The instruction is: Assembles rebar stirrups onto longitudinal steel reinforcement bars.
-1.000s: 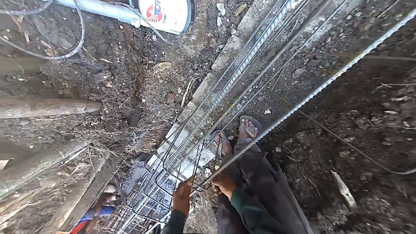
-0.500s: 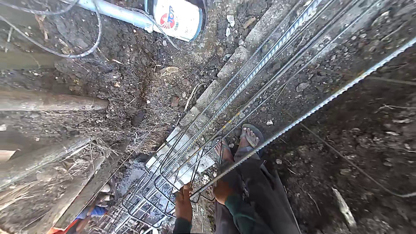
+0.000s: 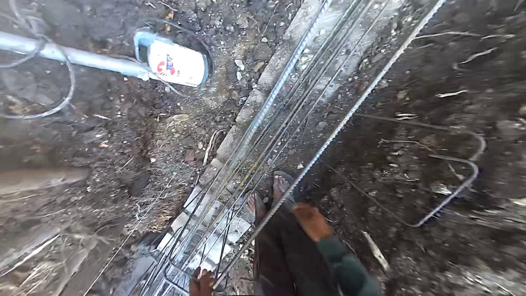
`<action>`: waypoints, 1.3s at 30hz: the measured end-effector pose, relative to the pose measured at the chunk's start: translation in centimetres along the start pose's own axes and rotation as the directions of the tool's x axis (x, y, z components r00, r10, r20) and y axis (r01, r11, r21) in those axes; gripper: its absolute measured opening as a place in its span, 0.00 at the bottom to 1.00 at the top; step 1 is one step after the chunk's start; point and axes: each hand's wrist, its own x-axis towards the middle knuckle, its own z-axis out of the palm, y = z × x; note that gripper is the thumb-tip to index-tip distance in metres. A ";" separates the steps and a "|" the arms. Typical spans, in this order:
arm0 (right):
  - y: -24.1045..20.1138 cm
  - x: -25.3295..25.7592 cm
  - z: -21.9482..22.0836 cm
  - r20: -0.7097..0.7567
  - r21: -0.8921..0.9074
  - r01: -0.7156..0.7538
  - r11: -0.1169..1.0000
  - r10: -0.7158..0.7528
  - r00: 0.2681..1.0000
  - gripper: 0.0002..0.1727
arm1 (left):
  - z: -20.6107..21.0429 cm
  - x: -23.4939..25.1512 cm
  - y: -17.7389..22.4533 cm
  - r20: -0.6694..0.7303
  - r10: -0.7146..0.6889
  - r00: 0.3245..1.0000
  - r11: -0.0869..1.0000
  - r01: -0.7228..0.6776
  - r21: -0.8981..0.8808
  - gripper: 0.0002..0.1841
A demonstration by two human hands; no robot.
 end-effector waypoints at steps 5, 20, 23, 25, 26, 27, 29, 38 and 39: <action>6.5 0.4 -8.3 -0.166 0.103 0.050 0.993 -0.032 0.986 0.25 | 0.3 -0.8 0.7 -0.072 0.057 0.996 0.998 -0.058 -0.008 0.19; 6.9 -2.7 -3.1 0.115 -0.123 -0.073 0.990 0.087 0.989 0.22 | -2.3 0.4 1.3 0.113 -0.083 0.990 0.996 0.084 -0.009 0.18; 7.2 -2.9 -3.3 0.104 -0.129 -0.077 0.989 0.090 0.990 0.21 | -3.2 0.4 -0.7 0.121 -0.123 0.985 0.992 0.121 0.024 0.19; 7.3 -3.0 -4.3 0.085 -0.157 -0.091 0.983 0.105 0.991 0.21 | -3.6 0.3 -0.9 0.131 -0.162 0.978 0.986 0.155 0.061 0.20; 7.4 -3.0 -5.0 0.065 -0.176 -0.089 0.980 0.102 0.993 0.21 | -3.7 0.4 -0.9 0.131 -0.171 0.977 0.984 0.162 0.076 0.20; 7.4 -3.3 -5.8 0.039 -0.199 -0.076 0.977 0.085 0.996 0.21 | -3.8 0.3 -0.9 0.123 -0.171 0.978 0.983 0.160 0.093 0.20; 6.9 -4.3 -7.8 -0.045 -0.261 -0.027 0.965 0.016 0.999 0.22 | -4.0 0.1 -0.5 0.098 -0.155 0.983 0.982 0.142 0.123 0.20; 3.5 -5.4 -11.9 -0.109 -0.246 0.128 0.961 -0.158 0.981 0.21 | -2.0 -0.2 -1.3 0.076 -0.161 0.984 0.976 0.147 0.162 0.13; 2.5 -5.7 -10.4 -0.054 -0.180 0.133 0.975 -0.144 0.988 0.22 | -1.9 -0.3 -1.5 0.079 -0.144 0.986 0.978 0.130 0.163 0.13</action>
